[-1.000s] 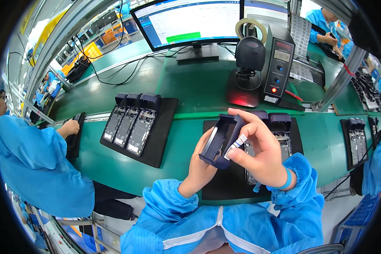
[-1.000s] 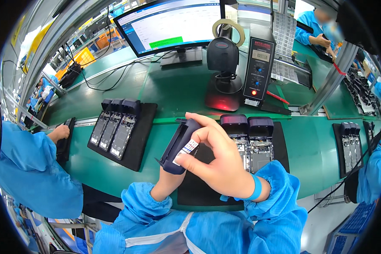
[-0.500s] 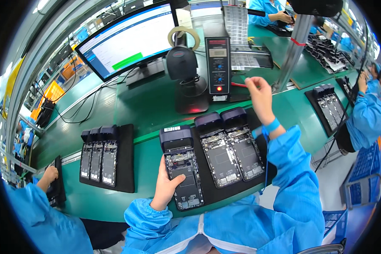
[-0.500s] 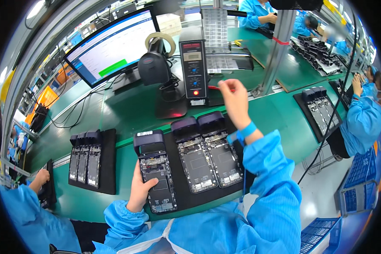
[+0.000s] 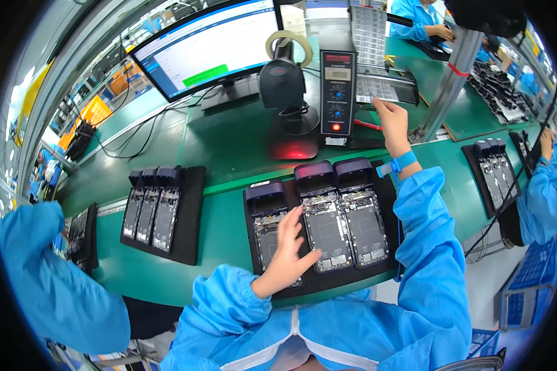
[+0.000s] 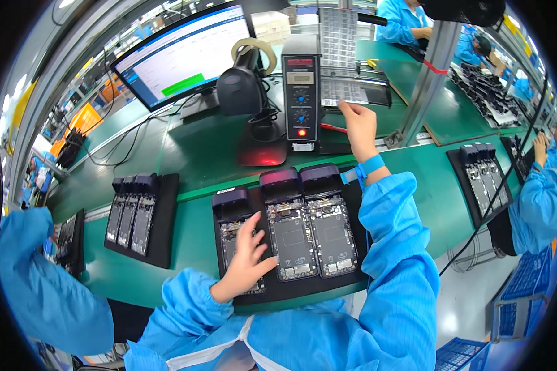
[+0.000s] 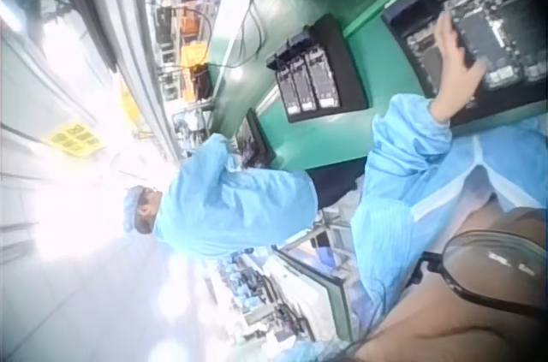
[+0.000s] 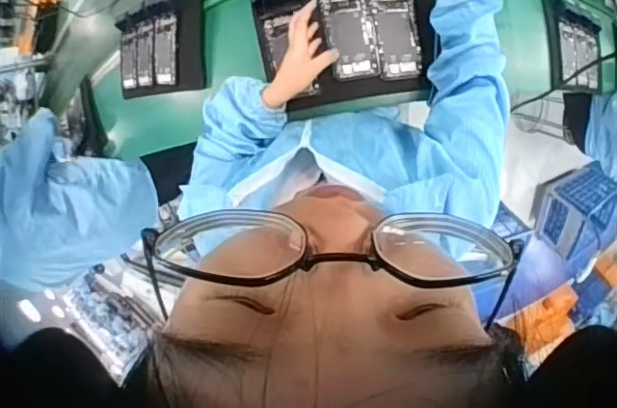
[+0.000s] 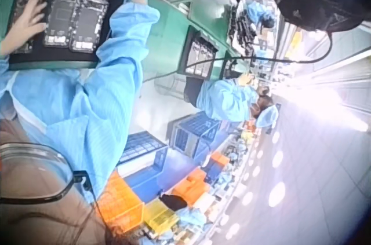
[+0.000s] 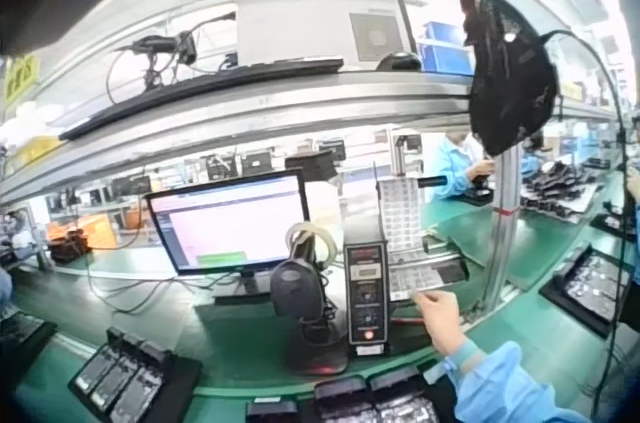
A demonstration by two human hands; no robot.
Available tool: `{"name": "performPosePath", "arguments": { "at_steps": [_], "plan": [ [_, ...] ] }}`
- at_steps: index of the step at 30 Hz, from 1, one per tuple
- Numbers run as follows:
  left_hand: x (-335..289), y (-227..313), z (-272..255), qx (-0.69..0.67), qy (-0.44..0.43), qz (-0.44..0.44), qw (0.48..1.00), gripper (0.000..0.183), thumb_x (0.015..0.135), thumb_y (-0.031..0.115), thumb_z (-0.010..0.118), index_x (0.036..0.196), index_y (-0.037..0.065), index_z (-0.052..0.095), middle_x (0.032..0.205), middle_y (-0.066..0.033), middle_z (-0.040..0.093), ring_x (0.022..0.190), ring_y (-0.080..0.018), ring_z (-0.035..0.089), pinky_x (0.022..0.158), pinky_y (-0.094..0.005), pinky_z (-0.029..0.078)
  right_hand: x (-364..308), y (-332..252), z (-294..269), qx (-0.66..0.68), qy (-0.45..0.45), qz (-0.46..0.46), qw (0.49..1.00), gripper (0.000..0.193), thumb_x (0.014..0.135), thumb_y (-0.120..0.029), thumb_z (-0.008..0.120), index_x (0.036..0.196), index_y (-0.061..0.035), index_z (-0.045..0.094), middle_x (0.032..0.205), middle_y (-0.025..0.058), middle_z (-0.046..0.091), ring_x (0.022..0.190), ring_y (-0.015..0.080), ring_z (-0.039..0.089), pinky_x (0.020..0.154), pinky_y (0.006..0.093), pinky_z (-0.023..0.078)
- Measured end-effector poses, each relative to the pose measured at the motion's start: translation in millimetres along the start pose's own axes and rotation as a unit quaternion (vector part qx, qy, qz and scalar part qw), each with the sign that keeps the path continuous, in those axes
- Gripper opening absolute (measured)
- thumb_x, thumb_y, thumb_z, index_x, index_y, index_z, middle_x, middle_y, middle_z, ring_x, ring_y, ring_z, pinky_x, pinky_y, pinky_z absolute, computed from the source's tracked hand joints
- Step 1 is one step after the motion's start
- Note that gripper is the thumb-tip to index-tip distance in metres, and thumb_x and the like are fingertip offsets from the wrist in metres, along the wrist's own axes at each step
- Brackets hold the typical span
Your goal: The person assembles electronic devices by inserting circuit boards into black plastic casings on a green workbench. They repeatedly pick up boards, align them with the casings, and press them into place. The person also uses a handheld scanner to scan labels on the devices and occasionally interacts with a computer monitor and a label printer.
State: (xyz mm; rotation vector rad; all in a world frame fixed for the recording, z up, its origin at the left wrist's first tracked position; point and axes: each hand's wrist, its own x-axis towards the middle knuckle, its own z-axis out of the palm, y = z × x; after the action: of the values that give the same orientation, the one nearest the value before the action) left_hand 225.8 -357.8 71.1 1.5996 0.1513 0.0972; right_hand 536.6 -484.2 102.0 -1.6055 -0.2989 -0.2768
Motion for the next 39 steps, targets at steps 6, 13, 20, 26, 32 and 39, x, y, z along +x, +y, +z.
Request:
{"name": "performPosePath", "arguments": {
  "at_steps": [6,13,20,26,32,39],
  "plan": [
    [26,-11,12,-0.182,0.092,-0.097,0.974,0.084,0.071,-0.003,0.058,0.136,0.016,0.008,0.135,-0.0181,0.015,0.118,-0.0292,0.031,0.093,-0.043,0.033,-7,-8,2,0.139,-0.027,0.119,0.983,0.022,0.078,-0.02,0.062,0.078,0.0017,0.062,0.053,-0.0069,0.038,0.045,0.0025,0.029,0.04,0.0205,0.02],
    [34,-20,13,-0.219,-0.051,-0.197,0.954,0.043,0.074,-0.001,0.058,0.116,0.002,0.046,0.107,-0.0097,0.054,0.096,-0.0174,0.053,0.078,-0.0304,0.045,-76,-52,53,0.201,-0.139,0.069,0.967,0.022,0.081,-0.017,0.053,0.064,-0.0034,0.057,0.054,-0.0036,0.046,0.047,0.003,0.037,0.041,0.0195,0.024],
    [9,8,-16,-0.413,0.036,-0.021,0.91,0.042,0.074,-0.007,0.054,0.115,0.0,0.045,0.112,-0.0103,0.053,0.104,-0.0235,0.05,0.093,-0.0374,0.038,-69,-48,79,0.11,-0.352,0.171,0.914,0.024,0.082,-0.021,0.052,0.098,-0.0045,0.059,0.051,-0.0074,0.039,0.042,0.0012,0.029,0.038,0.0193,0.017],
    [100,31,-71,-0.533,0.13,0.076,0.832,0.024,0.086,0.008,0.046,0.107,-0.004,0.048,0.11,-0.0115,0.053,0.101,-0.0229,0.05,0.094,-0.0359,0.036,-82,-66,54,0.313,-0.154,0.111,0.931,0.025,0.082,-0.016,0.053,0.059,-0.0102,0.044,0.05,-0.0075,0.032,0.042,0.0014,0.024,0.039,0.0206,0.015],
    [133,31,-83,-0.516,0.224,0.086,0.823,0.017,0.085,0.008,0.046,0.098,-0.003,0.05,0.1,-0.0117,0.054,0.094,-0.0207,0.051,0.086,-0.0353,0.041,-86,-92,32,0.34,-0.132,0.006,0.931,0.022,0.082,-0.016,0.05,0.061,-0.0091,0.047,0.054,-0.0063,0.039,0.046,0.0003,0.028,0.042,0.0177,0.019],
    [79,36,-53,-0.361,0.231,0.136,0.893,0.025,0.082,0.005,0.051,0.106,0.001,0.05,0.103,-0.0109,0.056,0.095,-0.0206,0.053,0.083,-0.0356,0.043,-120,-125,24,0.204,-0.287,-0.077,0.933,0.022,0.071,-0.007,0.06,0.087,-0.0039,0.046,0.098,0.0044,0.046,0.084,0.0091,0.047,0.071,0.0231,0.04]
  ]
}}
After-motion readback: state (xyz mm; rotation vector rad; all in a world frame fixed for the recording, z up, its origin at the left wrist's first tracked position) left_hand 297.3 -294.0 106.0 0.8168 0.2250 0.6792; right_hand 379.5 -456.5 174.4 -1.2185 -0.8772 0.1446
